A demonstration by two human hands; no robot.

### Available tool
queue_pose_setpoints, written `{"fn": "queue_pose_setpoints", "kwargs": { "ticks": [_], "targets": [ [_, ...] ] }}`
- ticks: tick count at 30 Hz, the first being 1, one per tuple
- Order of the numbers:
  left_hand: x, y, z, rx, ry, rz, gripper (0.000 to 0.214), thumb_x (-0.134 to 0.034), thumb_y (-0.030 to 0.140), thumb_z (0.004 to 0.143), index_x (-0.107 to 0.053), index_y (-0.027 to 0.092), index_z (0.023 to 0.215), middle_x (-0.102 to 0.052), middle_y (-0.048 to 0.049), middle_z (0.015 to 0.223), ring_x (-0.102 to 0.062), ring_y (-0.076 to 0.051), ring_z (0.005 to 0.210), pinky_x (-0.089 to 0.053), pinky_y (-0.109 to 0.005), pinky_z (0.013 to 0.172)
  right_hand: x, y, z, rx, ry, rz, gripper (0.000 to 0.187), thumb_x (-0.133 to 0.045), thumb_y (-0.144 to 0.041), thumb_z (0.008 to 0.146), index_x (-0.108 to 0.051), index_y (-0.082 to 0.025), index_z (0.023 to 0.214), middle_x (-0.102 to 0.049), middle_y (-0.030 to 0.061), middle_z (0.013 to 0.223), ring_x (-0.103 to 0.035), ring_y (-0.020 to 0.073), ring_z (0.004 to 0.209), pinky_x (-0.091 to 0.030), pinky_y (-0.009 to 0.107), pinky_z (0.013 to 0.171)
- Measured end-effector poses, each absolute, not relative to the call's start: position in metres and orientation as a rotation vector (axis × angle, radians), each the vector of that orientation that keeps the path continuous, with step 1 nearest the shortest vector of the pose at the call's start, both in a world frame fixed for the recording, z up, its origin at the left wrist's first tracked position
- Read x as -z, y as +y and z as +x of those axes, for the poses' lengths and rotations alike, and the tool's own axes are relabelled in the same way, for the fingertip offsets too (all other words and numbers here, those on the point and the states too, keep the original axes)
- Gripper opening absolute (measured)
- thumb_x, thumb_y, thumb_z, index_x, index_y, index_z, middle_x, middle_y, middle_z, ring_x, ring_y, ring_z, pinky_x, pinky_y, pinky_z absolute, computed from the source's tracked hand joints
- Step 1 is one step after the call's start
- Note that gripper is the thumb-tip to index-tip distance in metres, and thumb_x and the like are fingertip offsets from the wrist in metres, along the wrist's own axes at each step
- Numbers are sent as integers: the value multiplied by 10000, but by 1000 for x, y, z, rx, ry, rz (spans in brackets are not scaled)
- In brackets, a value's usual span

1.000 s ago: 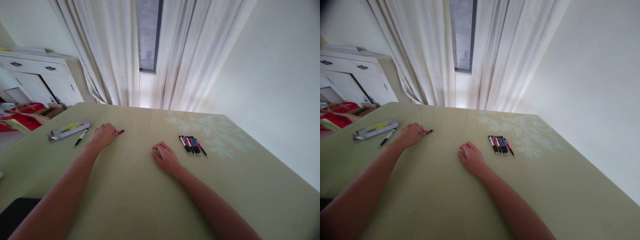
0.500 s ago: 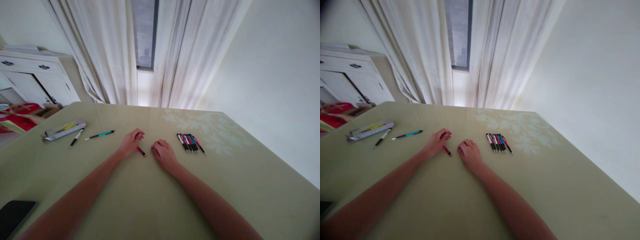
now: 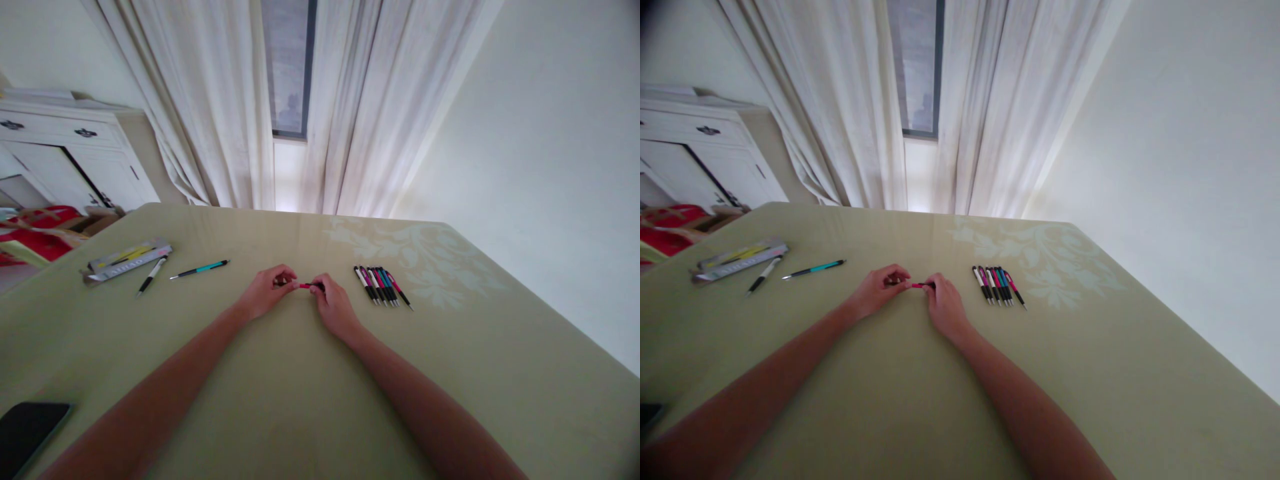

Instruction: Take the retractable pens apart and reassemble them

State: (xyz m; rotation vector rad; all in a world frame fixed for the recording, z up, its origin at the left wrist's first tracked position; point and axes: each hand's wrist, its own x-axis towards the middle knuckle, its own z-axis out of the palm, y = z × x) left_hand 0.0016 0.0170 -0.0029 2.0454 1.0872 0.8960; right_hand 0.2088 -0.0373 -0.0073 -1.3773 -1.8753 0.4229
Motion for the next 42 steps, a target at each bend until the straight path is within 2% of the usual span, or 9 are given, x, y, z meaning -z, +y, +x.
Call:
{"fn": "queue_pose_setpoints", "kwargs": {
  "ticks": [3,10,17,21,25,29,32,36,42],
  "targets": [
    [2,22,-4,-1006,1090,1899,293,-684,464,865,-727,196,973,-715,-23,801,-587,-150,649,-448,-263,607,7,-34,213,-536,-1692,-1395,95,-527,-209,990,-606,-205,1043,-701,14,845,-638,183,787,-453,298,754],
    [3,24,-4,-1033,1087,1798,308,-763,439,772,-748,193,958,-737,-34,827,-589,-149,633,-467,-273,619,2,-34,215,-550,-1788,-1272,167,-571,-285,986,-718,-217,1029,-742,43,962,-660,185,876,-481,297,798],
    [2,22,-2,-945,1190,1878,577,-420,576,978,-639,175,624,-588,-10,563,-520,-142,540,-415,-268,570,4,-33,216,-492,-1810,-1242,167,-622,-291,967,-756,-208,1024,-742,62,933,-661,190,854,-496,307,794],
    [3,23,-2,-1000,1078,1914,387,-660,561,852,-705,178,878,-657,-10,746,-558,-139,625,-437,-247,589,6,-33,217,-483,-1710,-1280,162,-621,-283,959,-747,-207,1026,-742,59,951,-658,181,840,-500,300,777],
    [2,22,-3,-947,1145,1932,493,-513,584,938,-688,166,743,-620,-17,647,-535,-146,596,-426,-265,582,6,-32,218,-506,-1723,-1260,161,-612,-274,959,-741,-209,1028,-736,55,955,-650,181,838,-496,305,773],
    [-1,20,-2,-964,1094,1904,408,-711,578,802,-699,176,870,-674,-13,750,-540,-137,607,-426,-252,568,6,-31,218,-488,-1726,-1252,167,-595,-278,966,-736,-215,1028,-726,53,943,-641,183,841,-495,311,783],
    [-2,19,-1,-902,1123,1916,442,-582,576,900,-687,167,770,-631,-8,651,-518,-136,572,-399,-255,548,6,-31,218,-496,-1738,-1244,167,-593,-270,967,-737,-212,1028,-723,56,956,-640,183,850,-491,310,790],
    [-3,18,1,-943,1099,1983,350,-709,520,820,-713,178,895,-670,-11,777,-543,-138,626,-416,-259,584,4,-32,218,-504,-1741,-1256,158,-595,-252,963,-732,-205,1025,-712,53,940,-635,182,840,-481,303,769],
    [-3,15,2,-908,1053,2184,334,-597,493,930,-720,183,913,-651,-24,803,-557,-153,687,-420,-272,627,2,-34,218,-500,-1737,-1244,153,-590,-230,962,-730,-206,1021,-707,47,942,-630,178,848,-484,303,783]
  ]
}}
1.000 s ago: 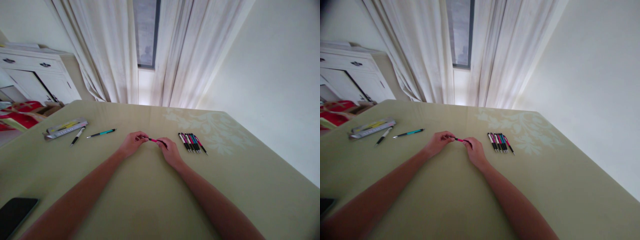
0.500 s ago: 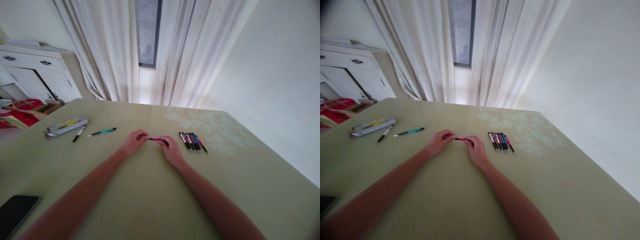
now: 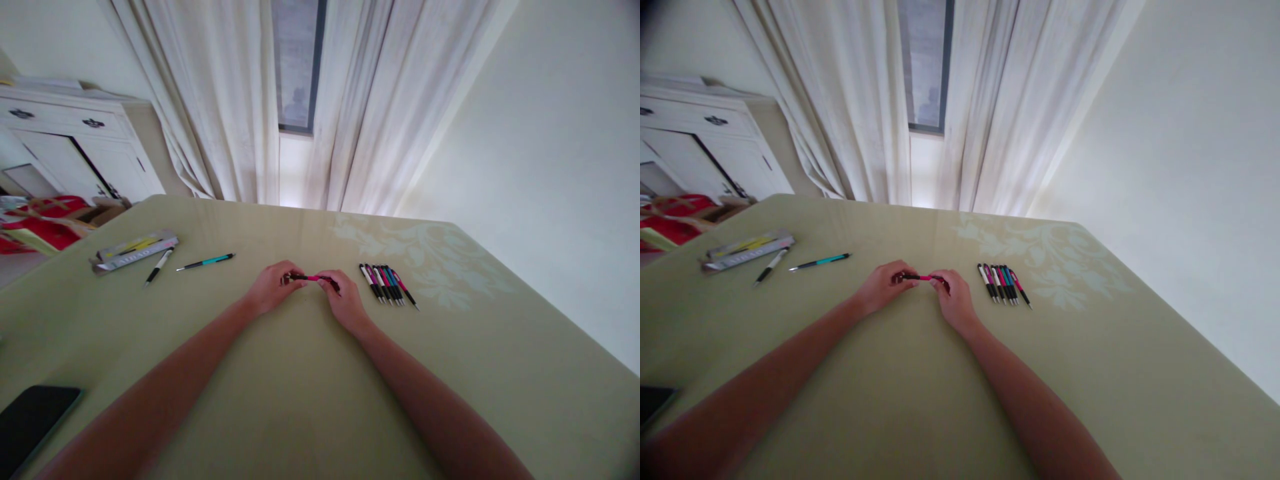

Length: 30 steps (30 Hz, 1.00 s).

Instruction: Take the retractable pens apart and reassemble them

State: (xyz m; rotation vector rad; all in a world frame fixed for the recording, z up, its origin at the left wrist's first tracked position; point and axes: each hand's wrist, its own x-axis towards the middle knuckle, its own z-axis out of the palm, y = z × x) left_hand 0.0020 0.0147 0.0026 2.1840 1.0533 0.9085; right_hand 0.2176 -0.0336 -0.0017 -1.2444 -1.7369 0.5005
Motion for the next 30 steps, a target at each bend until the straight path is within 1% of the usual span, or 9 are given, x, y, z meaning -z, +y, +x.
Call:
{"fn": "queue_pose_setpoints", "kwargs": {
  "ticks": [4,8,11,14,18,21,24,27,30],
  "targets": [
    [-3,15,2,-889,1032,2254,375,-499,451,995,-709,183,839,-623,-28,779,-560,-159,703,-433,-287,667,1,-34,217,-509,-1760,-1235,153,-594,-225,963,-735,-216,1020,-700,51,946,-622,174,822,-487,300,766],
    [-4,14,3,-886,1038,2215,276,-633,458,919,-712,196,957,-659,-32,867,-579,-166,732,-448,-283,672,1,-34,218,-499,-1749,-1228,153,-595,-203,955,-732,-206,1025,-689,58,954,-621,174,822,-492,302,769],
    [-4,14,4,-851,1020,2260,306,-527,433,982,-714,200,917,-661,-37,849,-590,-177,756,-453,-296,709,1,-34,218,-498,-1750,-1234,155,-589,-213,960,-732,-213,1022,-683,56,946,-615,176,812,-493,305,766],
    [-4,13,4,-871,1028,2251,294,-542,446,971,-704,201,977,-664,-41,903,-588,-175,753,-460,-296,706,1,-34,218,-504,-1748,-1234,159,-586,-220,962,-732,-216,1027,-682,58,958,-617,181,830,-496,310,775],
    [-4,12,5,-804,1036,2265,337,-471,436,1002,-687,192,916,-650,-39,820,-589,-184,752,-451,-301,706,2,-34,218,-505,-1751,-1221,160,-588,-211,960,-731,-218,1030,-685,56,966,-622,184,852,-494,311,779],
    [-5,10,6,-818,1014,2235,291,-534,455,971,-676,201,986,-675,-40,880,-604,-186,771,-455,-297,708,2,-34,218,-507,-1756,-1213,163,-587,-211,961,-731,-217,1036,-685,60,974,-625,186,861,-495,315,785],
    [-6,10,7,-781,1048,2243,343,-456,443,1002,-676,197,904,-665,-38,802,-600,-192,757,-451,-304,714,1,-34,218,-510,-1762,-1217,160,-587,-224,962,-733,-218,1029,-687,63,975,-624,188,861,-498,318,785],
    [-6,10,7,-780,1041,2224,314,-505,463,978,-673,200,945,-673,-29,807,-600,-188,745,-448,-295,697,0,-34,218,-508,-1760,-1217,164,-583,-221,962,-734,-217,1026,-684,61,967,-621,187,855,-497,316,778],
    [-6,10,6,-743,1053,2277,329,-465,427,995,-674,203,877,-655,-29,763,-594,-190,735,-440,-299,697,-1,-34,218,-514,-1774,-1208,171,-581,-214,962,-738,-226,1026,-680,58,961,-619,186,852,-497,313,772]
  ]
}}
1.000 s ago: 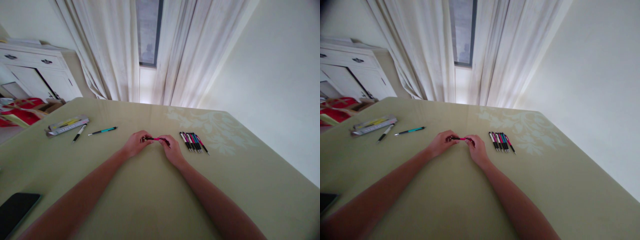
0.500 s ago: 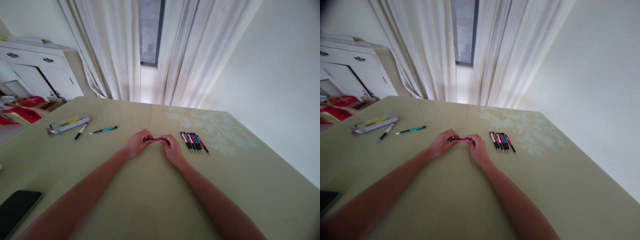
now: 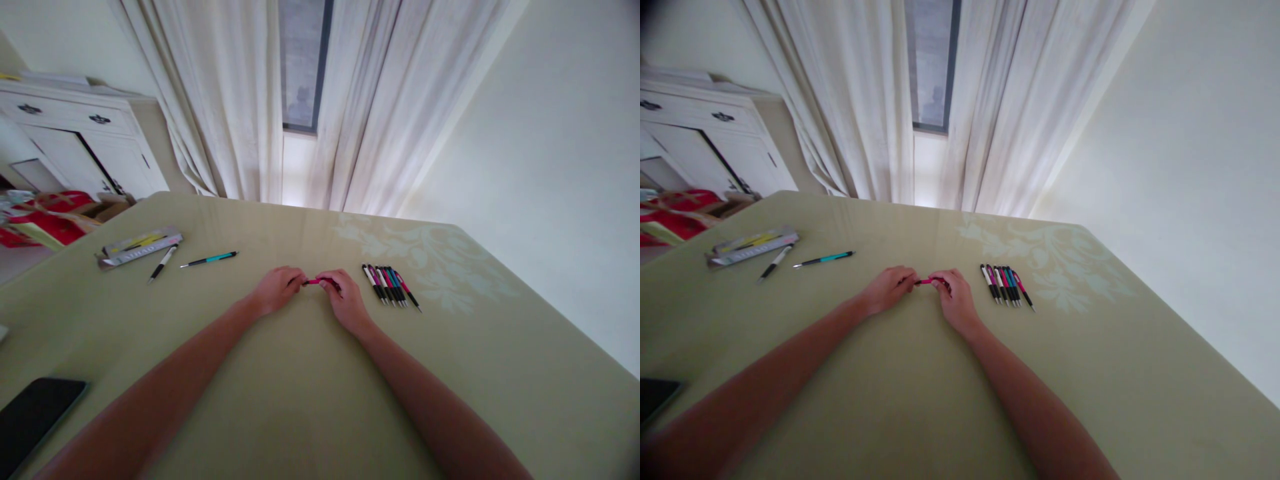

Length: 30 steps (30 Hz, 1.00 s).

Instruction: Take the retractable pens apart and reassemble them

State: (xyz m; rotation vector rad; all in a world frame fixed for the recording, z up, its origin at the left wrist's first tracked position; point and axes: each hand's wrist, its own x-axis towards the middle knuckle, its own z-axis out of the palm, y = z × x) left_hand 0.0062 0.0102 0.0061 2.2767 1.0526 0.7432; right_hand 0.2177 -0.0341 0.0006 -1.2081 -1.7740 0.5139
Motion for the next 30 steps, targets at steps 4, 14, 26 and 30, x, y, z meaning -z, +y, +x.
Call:
{"fn": "queue_pose_setpoints", "kwargs": {
  "ticks": [4,14,26,30],
  "targets": [
    [-5,10,6,-763,1012,2253,262,-534,433,969,-674,211,971,-684,-25,840,-608,-184,748,-440,-289,687,-1,-34,218,-527,-1760,-1203,177,-578,-204,956,-742,-233,1018,-677,56,969,-618,186,855,-502,314,777],
    [-5,10,6,-758,1010,2288,277,-484,396,993,-655,202,895,-650,-14,783,-578,-173,713,-402,-283,663,-5,-37,218,-557,-1758,-1147,159,-584,-179,939,-732,-226,968,-713,48,970,-653,189,937,-514,331,871],
    [-5,12,5,-728,1040,2308,396,-372,345,1035,-634,185,784,-617,-13,700,-570,-170,683,-409,-288,675,-4,-37,218,-498,-1744,-1085,142,-623,-169,913,-740,-227,969,-734,47,952,-677,191,915,-532,325,861],
    [-5,13,4,-773,958,2278,254,-479,348,1005,-681,195,981,-674,-16,830,-580,-161,708,-429,-278,678,0,-36,219,-505,-1762,-1120,212,-615,-104,882,-731,-216,1019,-719,58,993,-672,196,943,-533,330,871]
  ]
}}
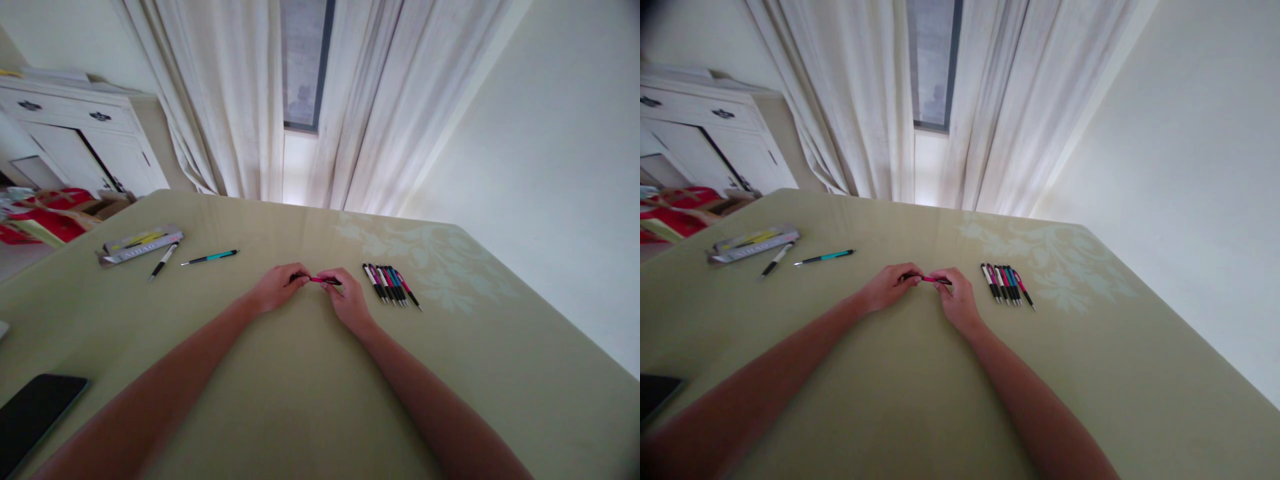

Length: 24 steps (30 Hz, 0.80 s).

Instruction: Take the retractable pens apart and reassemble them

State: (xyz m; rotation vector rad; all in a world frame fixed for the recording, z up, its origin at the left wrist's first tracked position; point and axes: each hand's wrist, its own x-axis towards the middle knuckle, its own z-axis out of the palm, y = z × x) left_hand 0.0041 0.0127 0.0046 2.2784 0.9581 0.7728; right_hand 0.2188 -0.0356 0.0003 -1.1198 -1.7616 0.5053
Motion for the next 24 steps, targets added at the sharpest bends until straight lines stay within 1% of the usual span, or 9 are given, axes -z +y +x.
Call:
{"fn": "queue_pose_setpoints", "kwargs": {
  "ticks": [2,3,6,10,16,19,21,24],
  "targets": [
    [-4,12,4,-816,916,2301,228,-497,296,991,-678,209,1099,-687,-32,945,-594,-164,765,-451,-284,719,2,-34,219,-502,-1785,-1168,253,-596,-72,870,-732,-209,1034,-710,67,1004,-666,202,952,-529,340,879],
    [-4,12,4,-832,910,2317,234,-492,265,986,-678,210,1117,-681,-40,969,-596,-166,786,-459,-291,738,3,-33,218,-492,-1800,-1192,269,-584,-60,869,-733,-206,1038,-704,71,1007,-661,205,957,-525,346,887],
    [-4,11,5,-889,930,2336,239,-476,200,964,-682,192,1084,-653,-52,960,-597,-175,825,-473,-310,775,4,-33,218,-449,-1825,-1249,300,-539,-46,884,-736,-198,1051,-682,82,1011,-638,214,973,-508,368,916],
    [-4,14,5,-956,962,2272,238,-471,170,934,-689,189,1026,-646,-46,944,-601,-179,866,-474,-311,784,3,-33,219,-426,-1823,-1249,295,-499,-66,911,-724,-204,1045,-662,85,1023,-620,222,995,-496,386,931],
    [0,22,2,-1096,1074,2076,186,-494,213,901,-673,183,942,-668,-49,927,-618,-183,854,-484,-302,734,4,-33,219,-389,-1773,-1253,267,-482,-81,908,-694,-204,1014,-660,86,1023,-614,225,998,-490,392,920],
    [2,24,2,-1143,1087,1973,139,-573,281,884,-664,183,923,-683,-46,896,-631,-177,810,-500,-305,726,3,-33,220,-381,-1726,-1239,252,-485,-88,892,-676,-207,1004,-660,82,1018,-611,224,993,-495,385,907],
    [2,25,2,-1168,1088,1911,153,-635,325,861,-660,184,914,-693,-45,881,-638,-175,789,-512,-307,726,2,-33,220,-412,-1660,-1219,220,-492,-117,902,-658,-214,1009,-665,77,1026,-616,220,995,-500,382,908],
    [3,26,2,-1196,1075,1850,182,-667,360,849,-659,186,903,-701,-45,869,-647,-173,784,-522,-307,728,2,-33,222,-525,-1527,-1176,156,-509,-188,930,-624,-222,1030,-672,69,1045,-632,211,1000,-504,386,929]
  ]
}}
